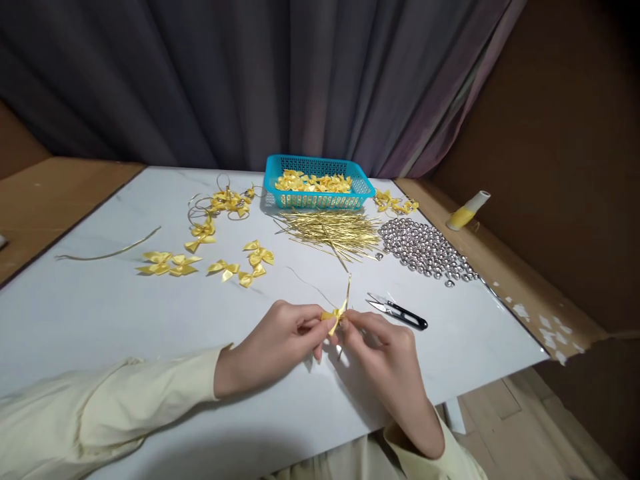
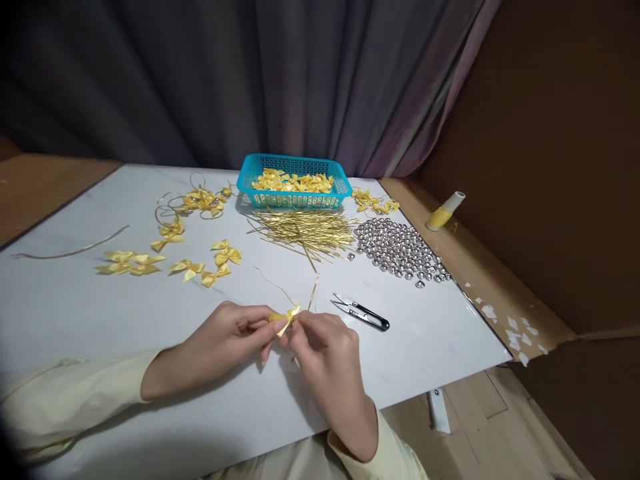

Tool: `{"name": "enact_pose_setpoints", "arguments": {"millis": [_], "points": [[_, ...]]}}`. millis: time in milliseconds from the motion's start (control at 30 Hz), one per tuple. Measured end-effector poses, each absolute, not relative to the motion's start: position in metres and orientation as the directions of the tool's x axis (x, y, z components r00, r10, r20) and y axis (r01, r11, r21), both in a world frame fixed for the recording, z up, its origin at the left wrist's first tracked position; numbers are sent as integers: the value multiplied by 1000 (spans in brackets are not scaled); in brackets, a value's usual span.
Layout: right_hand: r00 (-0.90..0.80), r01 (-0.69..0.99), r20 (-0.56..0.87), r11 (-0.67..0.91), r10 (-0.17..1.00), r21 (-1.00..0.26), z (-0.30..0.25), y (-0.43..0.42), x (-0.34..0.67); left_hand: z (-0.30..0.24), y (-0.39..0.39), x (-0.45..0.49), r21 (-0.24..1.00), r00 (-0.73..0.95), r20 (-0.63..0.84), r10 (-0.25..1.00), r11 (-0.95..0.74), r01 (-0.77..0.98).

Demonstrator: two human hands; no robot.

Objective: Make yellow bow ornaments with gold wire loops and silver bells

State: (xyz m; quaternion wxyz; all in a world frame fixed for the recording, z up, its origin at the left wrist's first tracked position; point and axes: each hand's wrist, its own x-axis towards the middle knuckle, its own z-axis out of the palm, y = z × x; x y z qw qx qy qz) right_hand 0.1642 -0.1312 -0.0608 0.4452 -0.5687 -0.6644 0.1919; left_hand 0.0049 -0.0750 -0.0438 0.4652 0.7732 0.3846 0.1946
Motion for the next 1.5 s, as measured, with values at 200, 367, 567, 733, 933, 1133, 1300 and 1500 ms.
{"name": "enact_pose_setpoints", "arguments": {"millis": [200, 367, 567, 733, 933, 1133, 1300, 1500], "points": [[-53, 613, 387, 336, 920, -715, -61, -128, 171, -43, -71, 5, 794, 675, -121, 727, -337, 506], [-111, 709, 463, 396, 880, -583, -62, -129, 168, -41, -71, 4, 751, 689, -106, 717, -396, 528], [-153, 769, 441, 387, 884, -509, -63, -128, 163, -41, -71, 3, 708, 726, -65, 685, -481, 517], [-179, 770, 389, 375, 904, -516, -64, -127, 161, -40, -73, 3, 699, 754, -53, 655, -515, 496], [-145, 771, 436, 378, 888, -513, -62, -130, 164, -38, -71, 4, 767, 722, -116, 682, -400, 502], [45, 728, 404, 248, 913, -640, -63, -130, 181, -32, -66, 7, 903, 645, -262, 718, -54, 427], [96, 574, 226, 131, 969, -808, -62, -130, 190, -34, -63, 8, 933, 662, -272, 699, 24, 358], [-115, 611, 283, 293, 952, -736, -58, -130, 176, -37, -66, 4, 919, 696, -231, 679, -83, 385]]}}
